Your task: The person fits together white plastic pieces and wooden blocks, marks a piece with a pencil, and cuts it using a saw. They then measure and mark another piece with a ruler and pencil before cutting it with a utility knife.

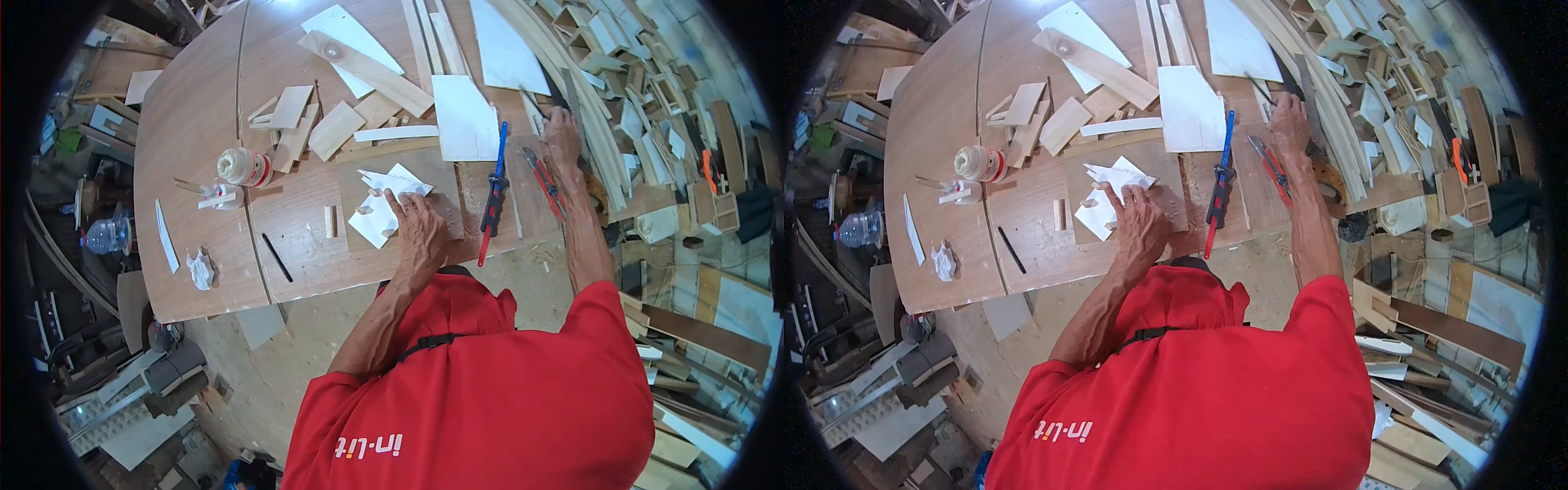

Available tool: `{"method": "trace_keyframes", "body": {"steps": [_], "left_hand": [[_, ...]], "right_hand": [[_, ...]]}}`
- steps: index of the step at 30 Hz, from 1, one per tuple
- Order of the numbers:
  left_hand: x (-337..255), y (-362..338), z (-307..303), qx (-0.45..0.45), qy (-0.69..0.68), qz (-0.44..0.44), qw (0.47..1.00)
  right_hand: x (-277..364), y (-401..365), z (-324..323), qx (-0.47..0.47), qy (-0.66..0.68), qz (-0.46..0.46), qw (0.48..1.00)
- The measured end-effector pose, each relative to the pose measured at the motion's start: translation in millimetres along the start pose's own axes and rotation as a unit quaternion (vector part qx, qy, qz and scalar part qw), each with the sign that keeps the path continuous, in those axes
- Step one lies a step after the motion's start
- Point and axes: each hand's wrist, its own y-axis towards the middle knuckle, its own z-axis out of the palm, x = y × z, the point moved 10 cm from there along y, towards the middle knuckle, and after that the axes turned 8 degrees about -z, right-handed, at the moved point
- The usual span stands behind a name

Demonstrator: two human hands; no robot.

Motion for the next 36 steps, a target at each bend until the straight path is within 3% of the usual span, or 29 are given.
{"method": "trace_keyframes", "body": {"steps": [2, 3, 4, 5, 7, 9, 11, 12, 14, 18, 20, 22, 24, 25, 29, 32, 36], "left_hand": [[2, 0, 2, 0.011, 0.011, -0.007, 1.0], [2, 1, 2, 0.009, -0.007, -0.003, 1.0], [2, 1, 2, 0.008, -0.025, 0.002, 1.0], [3, 1, 6, 0.009, -0.024, 0.0, 1.0], [4, 2, 16, 0.013, -0.015, -0.001, 1.0], [3, 1, 16, 0.024, -0.021, -0.002, 0.999], [3, 1, 18, 0.034, -0.026, -0.004, 0.999], [3, 1, 16, 0.018, -0.024, -0.003, 1.0], [3, 0, 13, 0.003, -0.021, -0.003, 1.0], [0, -2, 8, 0.04, -0.076, 0.008, 0.996], [-1, -3, 6, 0.038, -0.093, 0.011, 0.995], [-1, -4, -15, -0.073, -0.111, 0.019, 0.991], [-2, -3, -7, -0.045, -0.079, 0.024, 0.996], [-4, -2, -1, -0.017, -0.047, 0.031, 0.998], [0, -1, -6, -0.049, -0.089, 0.008, 0.995], [-2, -1, -4, -0.019, -0.077, 0.016, 0.997], [-1, -3, -15, -0.057, -0.078, 0.019, 0.995]], "right_hand": [[15, 1, -14, -0.048, 0.05, 0.023, 0.997], [23, 0, -15, -0.063, 0.19, 0.041, 0.979], [35, -1, -16, -0.077, 0.327, 0.058, 0.94], [56, -5, -8, -0.028, 0.43, 0.11, 0.896], [94, -11, 11, -0.036, 0.549, 0.079, 0.831], [137, -23, 15, -0.022, 0.488, 0.018, 0.873], [176, -35, 33, -0.008, 0.591, 0.002, 0.807], [188, -42, 40, 0.0, 0.548, 0.005, 0.837], [214, -55, 74, 0.137, 0.547, 0.002, 0.826], [238, -65, 94, 0.206, 0.544, -0.002, 0.813], [251, -75, 105, 0.279, 0.608, 0.034, 0.742], [253, -77, 111, 0.288, 0.601, 0.036, 0.745], [254, -79, 118, 0.296, 0.594, 0.039, 0.747], [257, -76, 117, 0.293, 0.573, -0.006, 0.765], [264, -75, 116, 0.288, 0.522, -0.101, 0.796], [267, -73, 107, 0.29, 0.519, -0.132, 0.794], [269, -75, 107, 0.273, 0.522, -0.16, 0.792]]}}
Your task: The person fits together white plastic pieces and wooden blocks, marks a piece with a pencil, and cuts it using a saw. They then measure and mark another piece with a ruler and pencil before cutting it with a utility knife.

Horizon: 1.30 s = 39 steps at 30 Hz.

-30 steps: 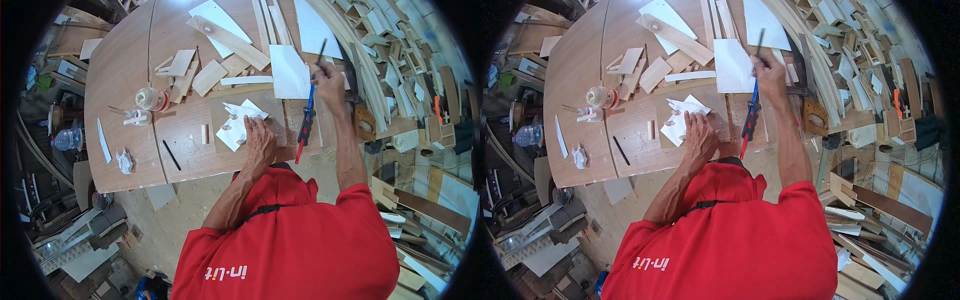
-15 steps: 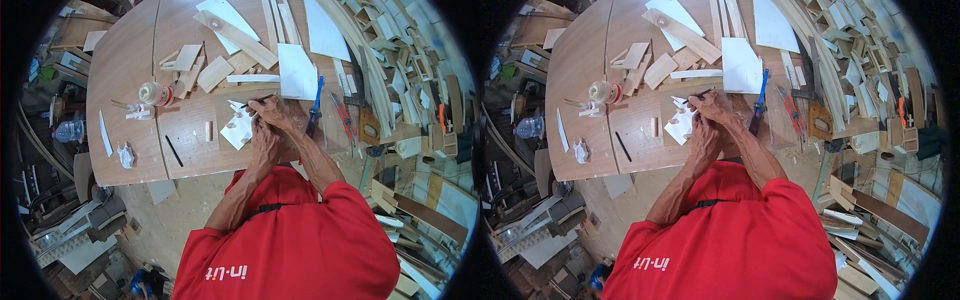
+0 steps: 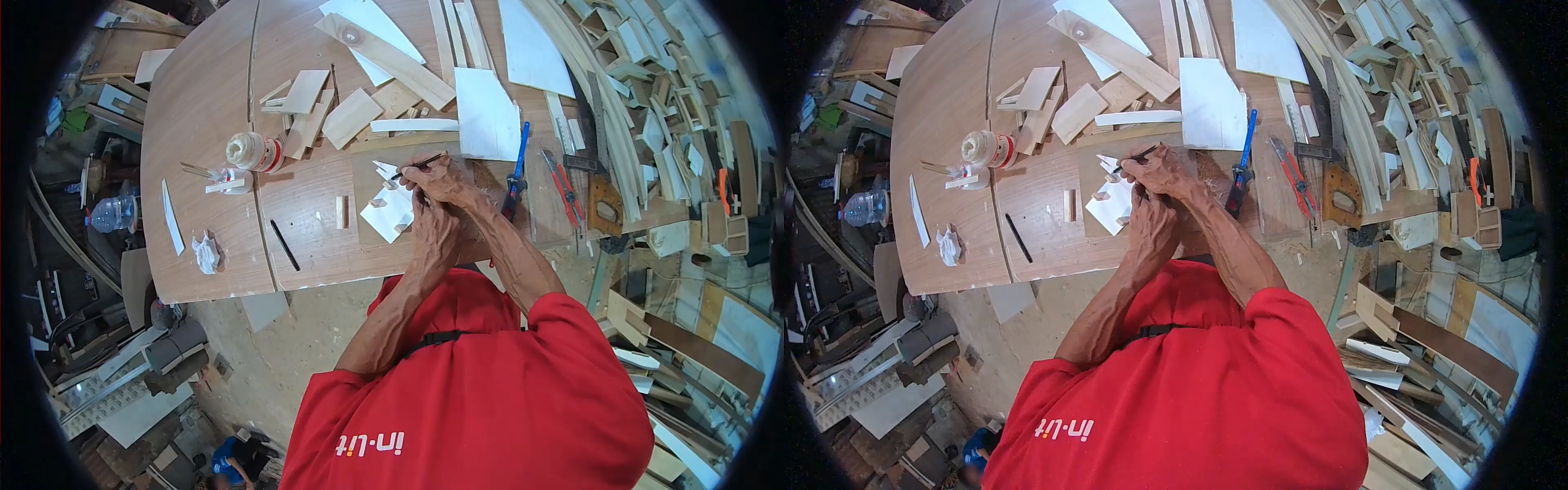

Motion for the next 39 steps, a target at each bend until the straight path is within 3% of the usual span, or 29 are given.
{"method": "trace_keyframes", "body": {"steps": [6, 9, 11, 17, 33, 35, 37, 38, 39], "left_hand": [[-1, 1, -1, -0.032, -0.021, 0.005, 0.999], [-2, 0, -2, -0.018, -0.016, 0.011, 1.0], [-2, 0, 3, 0.006, -0.014, 0.014, 1.0], [1, 0, 6, 0.014, -0.009, -0.001, 1.0], [0, -1, 7, -0.003, 0.021, 0.014, 1.0], [1, 0, 7, -0.004, 0.029, 0.009, 1.0], [3, -1, 31, 0.147, 0.033, 0.002, 0.989], [2, -2, 27, 0.146, 0.033, 0.002, 0.989], [2, -2, 20, 0.124, 0.023, -0.014, 0.992]], "right_hand": [[3, 0, -2, -0.006, -0.027, 0.024, 0.999], [11, 2, -2, -0.004, -0.048, -0.01, 0.999], [-1, -1, -2, -0.024, 0.054, 0.08, 0.995], [-4, -3, -3, -0.043, 0.094, 0.105, 0.989], [-11, -4, -4, -0.047, 0.108, 0.1, 0.988], [-15, -9, -12, -0.119, 0.258, 0.133, 0.95], [-1, -12, -32, -0.161, 0.196, 0.11, 0.961], [7, -16, -47, -0.204, 0.135, 0.088, 0.966], [30, -13, -56, -0.191, -0.013, -0.014, 0.981]]}}
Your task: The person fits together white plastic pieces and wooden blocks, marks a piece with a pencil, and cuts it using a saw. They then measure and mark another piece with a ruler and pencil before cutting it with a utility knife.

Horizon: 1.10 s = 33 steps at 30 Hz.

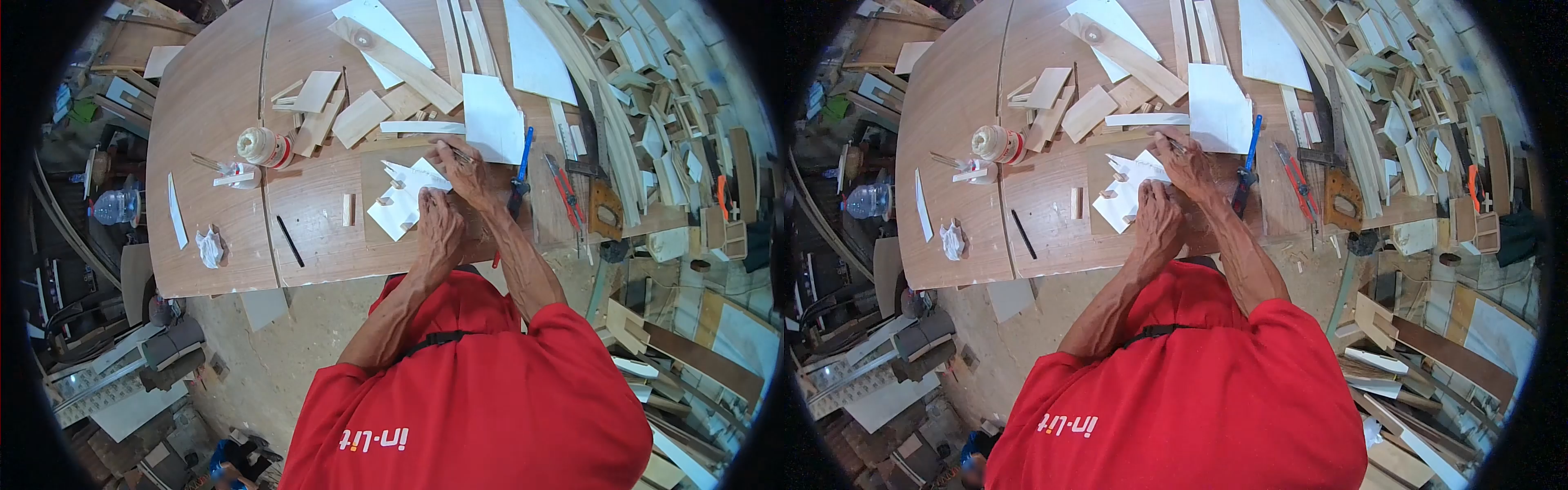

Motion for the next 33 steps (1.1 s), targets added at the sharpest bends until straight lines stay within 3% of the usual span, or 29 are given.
{"method": "trace_keyframes", "body": {"steps": [1, 2, 3, 4, 8, 10, 16, 19, 24, 27, 33], "left_hand": [[2, -2, -6, -0.022, -0.014, -0.016, 1.0], [3, -4, -3, -0.025, -0.013, -0.016, 0.999], [5, -8, -17, -0.094, -0.045, -0.015, 0.994], [8, -14, -30, -0.162, -0.078, -0.014, 0.984], [50, -52, -55, -0.163, -0.156, -0.062, 0.972], [100, -67, -43, -0.182, -0.231, -0.151, 0.944], [129, -64, -6, -0.124, -0.168, -0.158, 0.965], [131, -64, 1, -0.131, -0.175, -0.151, 0.964], [138, -64, 9, -0.123, -0.194, -0.153, 0.961], [143, -62, 8, -0.13, -0.201, -0.142, 0.96], [153, -58, 11, -0.104, -0.159, -0.169, 0.967]], "right_hand": [[0, -3, -5, 0.0, -0.001, -0.003, 1.0], [2, -8, -13, -0.006, -0.095, -0.012, 0.995], [10, -13, -20, -0.012, -0.189, -0.021, 0.982], [13, -18, -22, -0.013, -0.19, -0.022, 0.982], [28, -41, -21, 0.003, -0.24, -0.059, 0.969], [29, -45, -17, 0.012, -0.271, -0.071, 0.96], [17, -58, -8, 0.024, -0.333, -0.06, 0.941], [17, -59, -10, 0.018, -0.313, -0.057, 0.948], [-16, -62, -22, -0.016, -0.161, 0.082, 0.983], [-22, -58, -25, -0.017, -0.072, 0.076, 0.994], [-30, -68, -35, -0.089, 0.036, 0.155, 0.983]]}}
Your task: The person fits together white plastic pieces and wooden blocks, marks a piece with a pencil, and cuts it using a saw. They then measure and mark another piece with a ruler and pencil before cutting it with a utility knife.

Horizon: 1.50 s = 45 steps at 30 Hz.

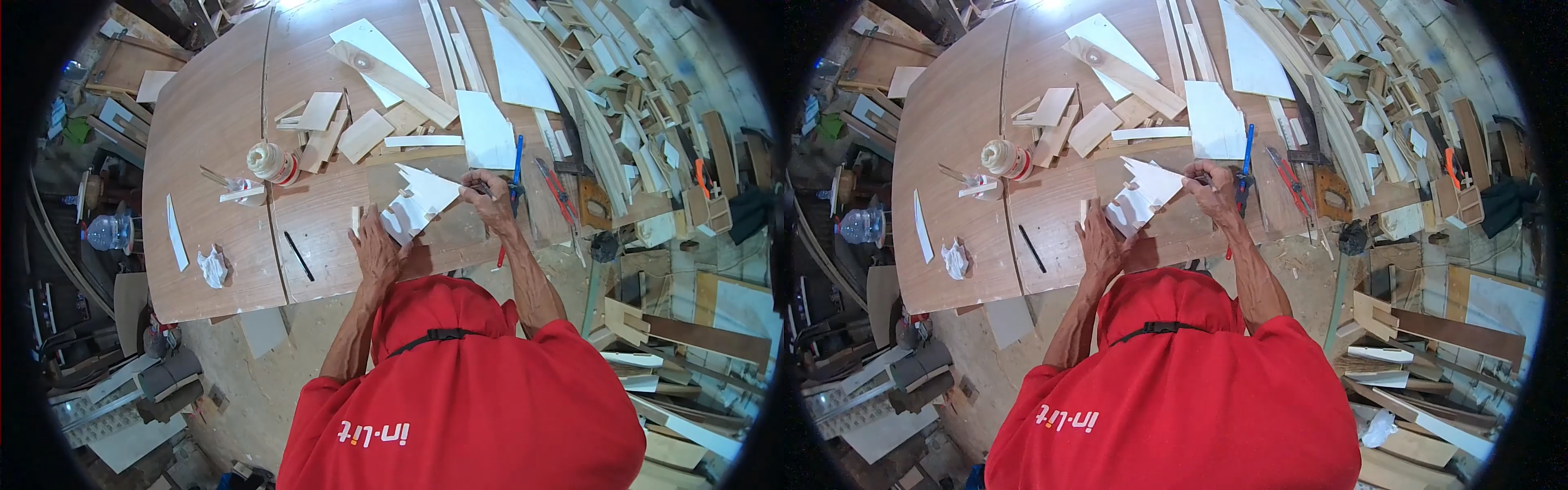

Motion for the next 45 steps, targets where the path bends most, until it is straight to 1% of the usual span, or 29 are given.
{"method": "trace_keyframes", "body": {"steps": [2, 4, 6, 8, 9, 10, 11, 12, 14, 15, 16, 18, 19, 20, 22, 23, 29, 34, 36, 38, 43, 45], "left_hand": [[5, 5, 4, 0.028, -0.019, 0.006, 0.999], [8, 11, -1, 0.029, -0.022, 0.006, 0.999], [11, 19, -4, 0.029, -0.026, 0.004, 0.999], [11, 23, -13, 0.01, -0.037, 0.044, 0.998], [17, 25, -13, 0.008, -0.037, 0.041, 0.998], [17, 26, -17, -0.014, -0.037, 0.069, 0.997], [16, 25, -21, -0.037, -0.038, 0.099, 0.994], [21, 24, -24, -0.038, -0.039, 0.097, 0.994], [34, 19, -43, -0.091, -0.056, 0.086, 0.991], [41, 20, -42, -0.076, -0.01, 0.086, 0.993], [48, 18, -45, -0.076, -0.011, 0.087, 0.993], [71, 14, -60, -0.111, -0.072, 0.035, 0.991], [75, 9, -68, -0.16, -0.051, 0.052, 0.984], [80, 8, -68, -0.158, -0.052, 0.053, 0.985], [101, 9, -72, -0.137, -0.108, -0.036, 0.984], [103, 6, -72, -0.159, -0.081, -0.02, 0.984], [120, 5, -60, -0.188, -0.069, 0.0, 0.98], [125, 6, -52, -0.186, -0.081, -0.005, 0.979], [127, 4, -56, -0.19, -0.079, -0.008, 0.979], [123, 7, -59, -0.17, -0.106, 0.004, 0.98], [123, 10, -66, -0.185, -0.129, -0.014, 0.974], [132, 11, -65, -0.18, -0.13, -0.062, 0.973]], "right_hand": [[3, -5, -6, -0.023, 0.011, -0.007, 1.0], [15, -12, -10, -0.045, 0.021, -0.013, 0.999], [28, -21, -19, -0.093, 0.03, -0.023, 0.995], [25, -29, -22, -0.107, 0.046, -0.029, 0.993], [27, -33, -24, -0.12, 0.064, -0.036, 0.99], [28, -37, -21, -0.117, 0.064, -0.036, 0.99], [27, -42, -21, -0.129, 0.103, -0.029, 0.986], [26, -46, -21, -0.141, 0.14, -0.021, 0.98], [18, -52, -18, -0.145, 0.15, -0.02, 0.978], [18, -54, -17, -0.151, 0.16, -0.02, 0.975], [19, -57, -15, -0.152, 0.159, -0.02, 0.975], [14, -64, -12, -0.184, 0.164, 0.01, 0.969], [13, -66, -9, -0.185, 0.164, 0.01, 0.969], [10, -68, -6, -0.188, 0.18, 0.02, 0.965], [8, -73, -1, -0.191, 0.195, 0.029, 0.962], [8, -76, 1, -0.197, 0.2, 0.028, 0.959], [1, -89, 5, -0.22, 0.232, 0.041, 0.947], [1, -97, 11, -0.229, 0.253, 0.055, 0.938], [0, -100, 14, -0.227, 0.255, 0.042, 0.939], [0, -102, 15, -0.228, 0.252, 0.044, 0.939], [4, -107, 14, -0.235, 0.254, 0.033, 0.938], [3, -107, 12, -0.237, 0.249, 0.037, 0.938]]}}
